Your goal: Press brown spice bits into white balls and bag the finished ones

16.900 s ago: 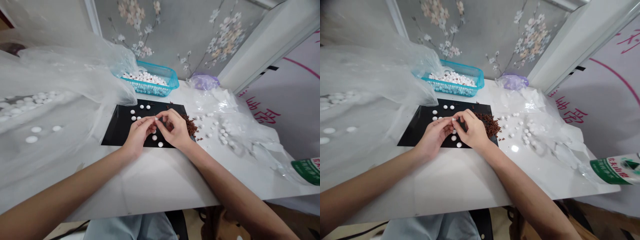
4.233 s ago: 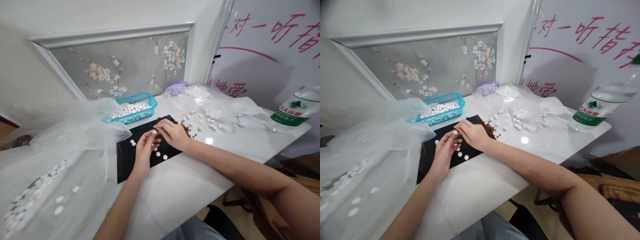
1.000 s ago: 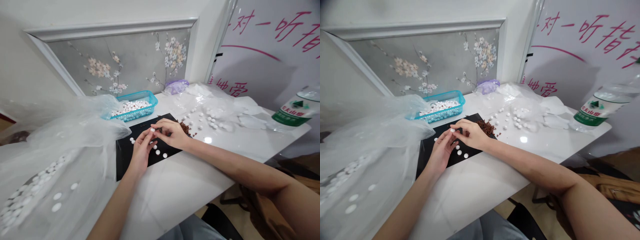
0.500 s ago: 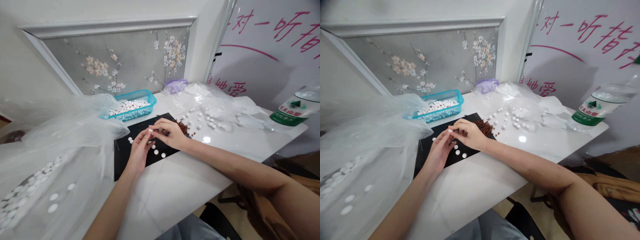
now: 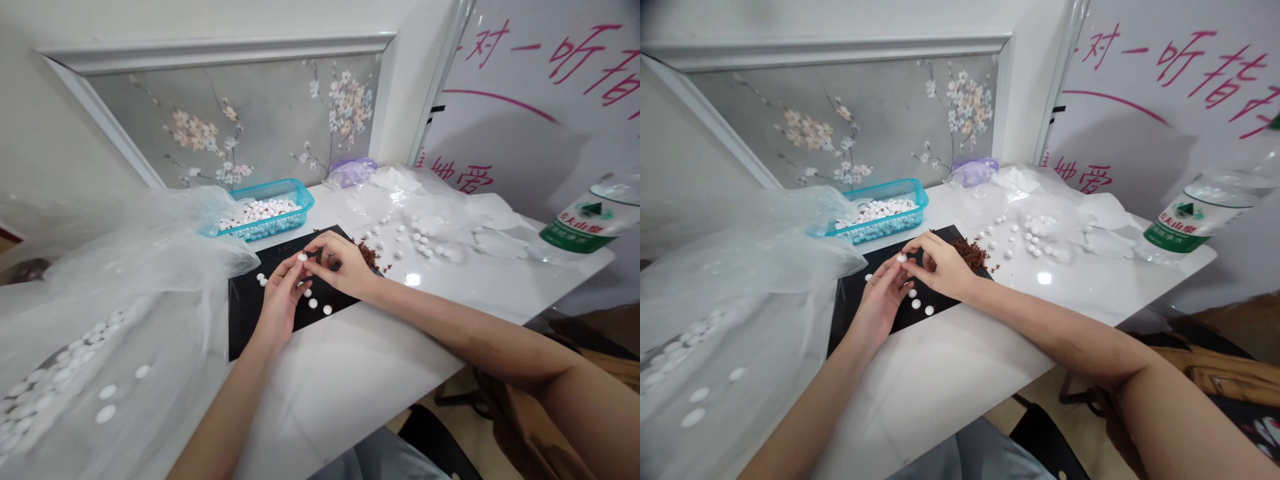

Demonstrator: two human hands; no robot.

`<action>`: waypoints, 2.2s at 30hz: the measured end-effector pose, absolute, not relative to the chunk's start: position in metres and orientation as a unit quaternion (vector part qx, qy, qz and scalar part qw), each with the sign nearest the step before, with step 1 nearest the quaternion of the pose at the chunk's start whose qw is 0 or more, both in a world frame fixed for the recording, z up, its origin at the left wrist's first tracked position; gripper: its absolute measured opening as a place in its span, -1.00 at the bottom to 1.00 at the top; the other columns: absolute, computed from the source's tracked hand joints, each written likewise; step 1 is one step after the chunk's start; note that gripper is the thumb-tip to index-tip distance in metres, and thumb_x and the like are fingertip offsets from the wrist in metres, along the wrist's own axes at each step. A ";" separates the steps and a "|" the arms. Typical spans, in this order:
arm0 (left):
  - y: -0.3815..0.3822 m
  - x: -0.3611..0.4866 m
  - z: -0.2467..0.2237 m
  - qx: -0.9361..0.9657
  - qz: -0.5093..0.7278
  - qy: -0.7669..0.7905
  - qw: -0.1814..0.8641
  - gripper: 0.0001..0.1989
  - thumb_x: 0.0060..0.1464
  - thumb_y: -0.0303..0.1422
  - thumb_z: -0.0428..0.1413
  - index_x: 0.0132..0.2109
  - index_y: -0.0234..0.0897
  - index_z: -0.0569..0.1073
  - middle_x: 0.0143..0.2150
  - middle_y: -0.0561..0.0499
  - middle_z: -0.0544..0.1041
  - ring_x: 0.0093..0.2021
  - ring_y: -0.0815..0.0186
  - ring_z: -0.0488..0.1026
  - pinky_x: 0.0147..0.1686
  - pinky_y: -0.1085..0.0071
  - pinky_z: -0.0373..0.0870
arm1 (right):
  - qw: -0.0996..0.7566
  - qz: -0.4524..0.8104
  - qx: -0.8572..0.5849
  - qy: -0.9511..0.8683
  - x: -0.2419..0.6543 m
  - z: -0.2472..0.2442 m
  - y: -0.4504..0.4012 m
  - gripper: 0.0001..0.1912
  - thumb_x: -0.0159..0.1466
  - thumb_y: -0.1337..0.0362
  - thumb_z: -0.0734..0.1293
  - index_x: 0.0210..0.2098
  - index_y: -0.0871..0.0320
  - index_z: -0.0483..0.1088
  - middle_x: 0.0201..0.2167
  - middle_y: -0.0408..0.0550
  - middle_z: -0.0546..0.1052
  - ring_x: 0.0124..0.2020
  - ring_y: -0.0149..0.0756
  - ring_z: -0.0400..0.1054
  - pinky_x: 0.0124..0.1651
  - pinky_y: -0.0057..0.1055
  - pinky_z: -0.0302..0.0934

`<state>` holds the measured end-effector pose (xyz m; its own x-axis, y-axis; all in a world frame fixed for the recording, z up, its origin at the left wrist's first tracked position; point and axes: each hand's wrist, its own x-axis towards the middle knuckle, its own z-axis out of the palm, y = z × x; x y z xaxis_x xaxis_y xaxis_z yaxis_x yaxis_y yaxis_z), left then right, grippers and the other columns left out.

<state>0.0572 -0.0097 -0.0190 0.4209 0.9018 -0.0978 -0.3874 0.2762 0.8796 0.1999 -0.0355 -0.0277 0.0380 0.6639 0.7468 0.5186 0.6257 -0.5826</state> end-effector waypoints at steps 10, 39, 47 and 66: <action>-0.009 0.056 -0.022 0.419 0.437 0.314 0.732 -0.76 -0.15 -0.28 0.29 -0.26 -0.24 0.55 -0.33 0.08 0.56 -0.40 0.51 0.44 -0.38 0.61 0.35 | 0.542 0.072 -0.443 -0.711 0.201 -0.025 -0.037 -0.90 0.24 0.28 0.27 -0.25 0.15 0.31 -0.34 -0.12 0.34 -0.54 -0.54 0.20 -0.50 -0.55 0.26; -0.007 0.054 -0.026 0.420 0.440 0.322 0.725 -0.74 -0.22 -0.31 0.33 -0.30 -0.31 0.56 -0.43 0.08 0.53 -0.46 0.53 0.38 -0.40 0.62 0.31 | 0.505 0.102 -0.432 -0.740 0.202 -0.023 -0.038 -0.95 0.26 0.32 0.22 -0.27 0.15 0.29 -0.37 -0.10 0.31 -0.42 -0.45 0.23 -0.47 -0.53 0.22; -0.004 0.054 -0.020 0.430 0.433 0.318 0.726 -0.74 -0.24 -0.32 0.34 -0.31 -0.28 0.57 -0.44 0.10 0.55 -0.48 0.54 0.41 -0.41 0.62 0.34 | 0.525 0.091 -0.434 -0.726 0.201 -0.022 -0.039 -0.93 0.25 0.32 0.23 -0.25 0.15 0.27 -0.35 -0.12 0.31 -0.51 -0.52 0.19 -0.49 -0.55 0.20; 0.057 -0.021 0.000 0.626 0.540 0.501 0.255 -0.59 -0.06 -0.20 0.17 -0.04 -0.28 0.49 0.09 -0.14 0.45 0.17 0.07 0.29 0.18 0.22 0.15 | 0.539 0.101 -0.481 -0.684 0.201 -0.030 -0.037 -0.88 0.26 0.25 0.25 -0.24 0.14 0.25 -0.36 -0.13 0.32 -0.51 -0.52 0.25 -0.47 -0.52 0.19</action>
<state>-0.0214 0.0569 0.0001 -0.0861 0.9029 0.4212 0.3518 -0.3680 0.8607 0.2006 -0.0366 -0.0298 0.0447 0.7672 0.6399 0.5487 0.5164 -0.6575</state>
